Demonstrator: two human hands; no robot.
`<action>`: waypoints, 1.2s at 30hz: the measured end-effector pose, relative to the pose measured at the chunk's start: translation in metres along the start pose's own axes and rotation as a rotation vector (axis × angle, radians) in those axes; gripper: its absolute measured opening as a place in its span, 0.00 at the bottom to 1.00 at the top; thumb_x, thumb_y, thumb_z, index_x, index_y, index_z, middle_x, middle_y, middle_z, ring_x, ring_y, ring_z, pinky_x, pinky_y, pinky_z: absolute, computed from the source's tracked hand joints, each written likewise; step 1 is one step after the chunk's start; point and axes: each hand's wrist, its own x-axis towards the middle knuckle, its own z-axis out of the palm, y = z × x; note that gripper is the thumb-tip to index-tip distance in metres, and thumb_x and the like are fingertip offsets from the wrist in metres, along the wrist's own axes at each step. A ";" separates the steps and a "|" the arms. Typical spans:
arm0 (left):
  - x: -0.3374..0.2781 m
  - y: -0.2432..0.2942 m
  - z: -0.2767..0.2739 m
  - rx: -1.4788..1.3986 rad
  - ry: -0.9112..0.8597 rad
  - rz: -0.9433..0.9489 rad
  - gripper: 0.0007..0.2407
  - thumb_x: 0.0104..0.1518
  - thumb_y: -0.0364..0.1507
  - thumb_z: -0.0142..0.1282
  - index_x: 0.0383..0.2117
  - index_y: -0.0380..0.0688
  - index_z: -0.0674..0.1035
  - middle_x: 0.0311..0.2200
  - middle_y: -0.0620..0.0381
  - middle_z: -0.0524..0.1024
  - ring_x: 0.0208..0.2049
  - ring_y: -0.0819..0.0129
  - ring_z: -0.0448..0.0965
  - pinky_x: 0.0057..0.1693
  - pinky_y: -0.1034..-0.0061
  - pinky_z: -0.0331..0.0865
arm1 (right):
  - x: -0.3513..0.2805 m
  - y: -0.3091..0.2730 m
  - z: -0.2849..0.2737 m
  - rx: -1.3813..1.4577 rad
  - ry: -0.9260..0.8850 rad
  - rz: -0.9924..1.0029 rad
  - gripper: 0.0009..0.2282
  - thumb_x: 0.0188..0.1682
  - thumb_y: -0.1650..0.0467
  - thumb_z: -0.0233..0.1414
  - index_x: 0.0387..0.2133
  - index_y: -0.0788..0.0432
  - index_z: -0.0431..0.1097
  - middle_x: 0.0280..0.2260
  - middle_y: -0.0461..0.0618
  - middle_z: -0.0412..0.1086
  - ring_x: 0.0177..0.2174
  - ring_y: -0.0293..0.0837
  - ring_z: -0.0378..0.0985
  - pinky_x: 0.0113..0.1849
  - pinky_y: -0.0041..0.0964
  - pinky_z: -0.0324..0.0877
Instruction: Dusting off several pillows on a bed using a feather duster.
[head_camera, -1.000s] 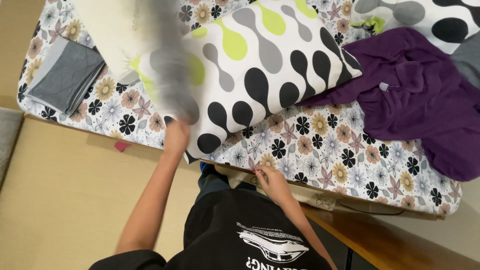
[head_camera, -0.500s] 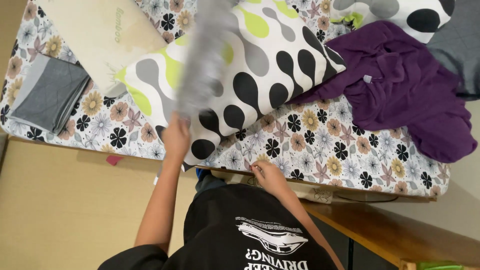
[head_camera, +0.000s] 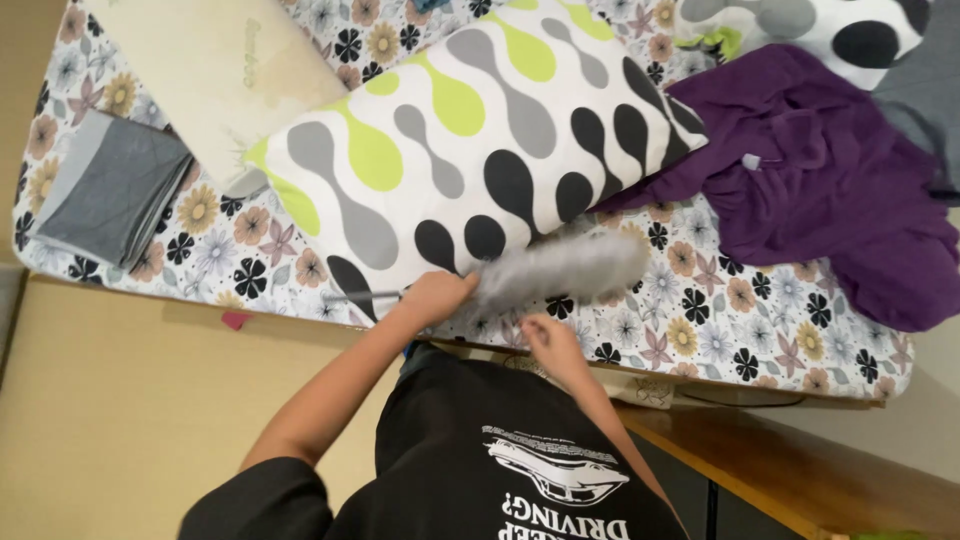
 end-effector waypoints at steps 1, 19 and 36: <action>0.002 0.015 -0.002 -0.001 -0.004 -0.008 0.08 0.63 0.30 0.48 0.43 0.42 0.70 0.25 0.44 0.78 0.29 0.44 0.79 0.35 0.52 0.71 | 0.002 0.000 -0.002 0.002 -0.008 -0.001 0.13 0.53 0.64 0.48 0.45 0.57 0.74 0.34 0.50 0.79 0.30 0.42 0.82 0.34 0.36 0.79; 0.019 0.072 -0.094 -0.309 0.619 0.209 0.22 0.64 0.33 0.55 0.66 0.57 0.71 0.67 0.44 0.58 0.69 0.46 0.58 0.72 0.50 0.55 | 0.101 -0.088 -0.131 0.474 0.744 0.063 0.16 0.59 0.56 0.49 0.29 0.54 0.66 0.21 0.40 0.61 0.19 0.34 0.63 0.23 0.29 0.60; 0.020 -0.038 -0.058 -0.022 0.761 -0.449 0.27 0.66 0.46 0.46 0.71 0.56 0.59 0.73 0.48 0.50 0.74 0.49 0.42 0.73 0.47 0.36 | 0.152 0.061 -0.109 -0.374 0.340 -0.033 0.22 0.42 0.73 0.52 0.54 0.57 0.66 0.32 0.69 0.74 0.31 0.68 0.76 0.36 0.59 0.70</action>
